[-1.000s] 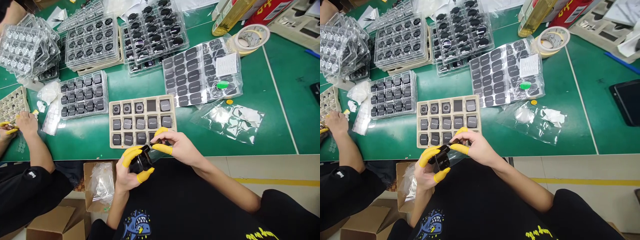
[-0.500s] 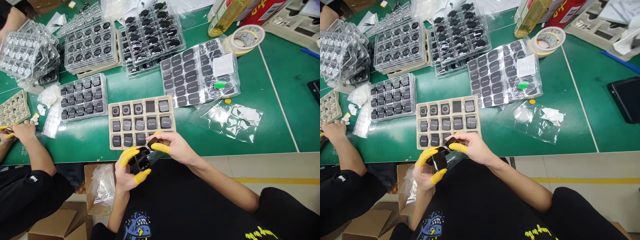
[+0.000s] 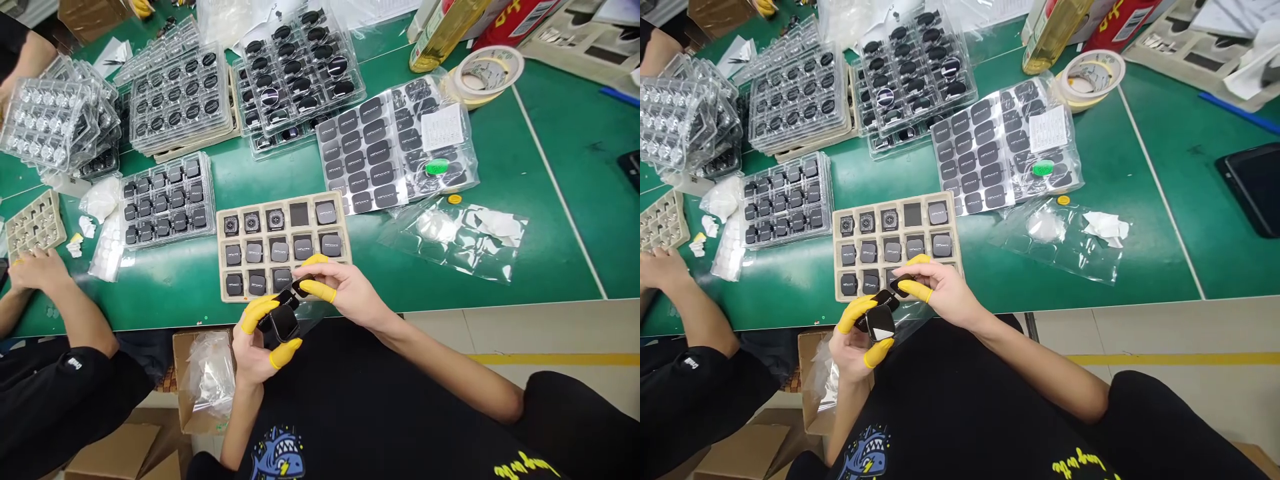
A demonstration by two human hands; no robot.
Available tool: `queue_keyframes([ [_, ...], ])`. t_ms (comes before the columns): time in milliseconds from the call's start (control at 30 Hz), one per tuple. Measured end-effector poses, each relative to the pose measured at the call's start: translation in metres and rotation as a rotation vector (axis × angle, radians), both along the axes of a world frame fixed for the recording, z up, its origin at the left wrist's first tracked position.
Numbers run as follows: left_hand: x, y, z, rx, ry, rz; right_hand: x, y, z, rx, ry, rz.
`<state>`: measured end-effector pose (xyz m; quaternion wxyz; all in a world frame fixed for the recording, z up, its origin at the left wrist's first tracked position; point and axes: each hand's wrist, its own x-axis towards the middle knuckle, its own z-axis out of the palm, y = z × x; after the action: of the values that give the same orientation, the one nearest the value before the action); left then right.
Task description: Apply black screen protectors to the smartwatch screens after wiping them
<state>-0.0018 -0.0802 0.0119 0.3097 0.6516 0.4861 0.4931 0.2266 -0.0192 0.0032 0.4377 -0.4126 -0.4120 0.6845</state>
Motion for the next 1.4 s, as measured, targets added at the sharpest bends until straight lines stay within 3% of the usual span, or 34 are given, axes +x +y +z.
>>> queue_keyframes([
  [167,0.002,-0.002,-0.005,-0.014,-0.009,0.042,-0.003,-0.005,-0.008,-0.046,-0.002,-0.057],
  [367,0.005,-0.003,-0.005,-0.07,-0.032,0.081,-0.006,-0.012,-0.014,0.322,-0.374,-0.33],
  [567,0.0,-0.001,-0.004,-0.005,0.004,-0.005,0.001,-0.012,-0.006,0.557,-0.514,-0.229],
  [933,0.002,0.002,0.003,0.041,0.114,-0.029,0.003,-0.017,0.007,0.471,-0.522,-0.218],
  [1200,0.002,0.003,0.001,0.068,0.101,-0.022,-0.002,-0.018,0.003,0.556,-0.461,-0.266],
  [1400,0.002,0.003,0.004,0.076,0.123,-0.006,-0.003,-0.019,0.006,0.491,-0.394,-0.237],
])
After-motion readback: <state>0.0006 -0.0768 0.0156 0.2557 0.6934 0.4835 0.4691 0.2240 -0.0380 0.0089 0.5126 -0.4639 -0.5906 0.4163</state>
